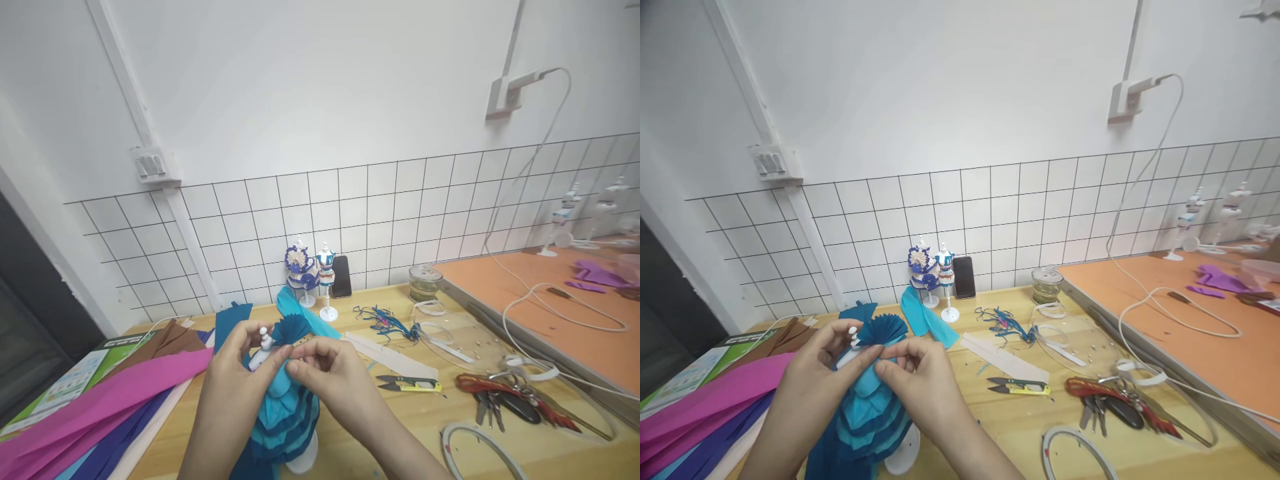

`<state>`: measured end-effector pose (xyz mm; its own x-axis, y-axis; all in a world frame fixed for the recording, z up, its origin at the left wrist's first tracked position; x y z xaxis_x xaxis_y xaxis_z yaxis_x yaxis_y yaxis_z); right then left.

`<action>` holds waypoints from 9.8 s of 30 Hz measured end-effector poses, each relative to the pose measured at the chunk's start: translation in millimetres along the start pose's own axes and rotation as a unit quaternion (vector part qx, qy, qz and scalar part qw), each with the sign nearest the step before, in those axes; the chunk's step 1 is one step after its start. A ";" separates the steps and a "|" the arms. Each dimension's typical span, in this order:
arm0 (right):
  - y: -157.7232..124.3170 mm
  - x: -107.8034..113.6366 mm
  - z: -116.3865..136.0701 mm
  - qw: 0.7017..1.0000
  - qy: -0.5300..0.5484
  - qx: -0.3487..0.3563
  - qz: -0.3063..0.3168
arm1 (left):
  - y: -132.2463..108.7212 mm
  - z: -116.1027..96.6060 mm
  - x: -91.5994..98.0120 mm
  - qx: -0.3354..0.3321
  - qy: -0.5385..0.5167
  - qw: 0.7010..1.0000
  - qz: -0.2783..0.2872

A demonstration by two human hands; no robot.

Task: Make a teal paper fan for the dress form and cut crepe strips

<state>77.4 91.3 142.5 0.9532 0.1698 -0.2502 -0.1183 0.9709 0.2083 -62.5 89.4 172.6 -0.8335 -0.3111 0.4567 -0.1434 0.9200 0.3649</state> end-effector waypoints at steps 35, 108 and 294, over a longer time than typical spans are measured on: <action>-0.2 -3.5 -4.0 0.997 0.065 -0.010 -0.031 | 0.3 -4.6 -0.8 0.002 -0.031 0.999 0.019; -0.8 -2.5 -7.3 0.994 0.056 -0.035 -0.081 | -6.1 -2.6 -1.7 0.051 -0.027 0.998 0.029; 3.4 -5.1 -13.7 0.994 0.103 -0.028 -0.011 | 0.7 -4.6 2.3 0.005 -0.098 0.992 0.083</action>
<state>68.3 96.1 131.6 0.8795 0.1741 -0.4428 -0.1190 0.9816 0.1496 -62.1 88.2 177.7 -0.9336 -0.1042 0.3429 -0.0007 0.9573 0.2890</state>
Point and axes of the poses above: each hand's wrist, its own y-axis towards the middle knuckle, its own x-axis out of the back of the hand, z = x × y, the point moved 6 cm from there along y, towards the middle knuckle, and after that the axes turned 6 degrees about y, right-handed, at the moved point
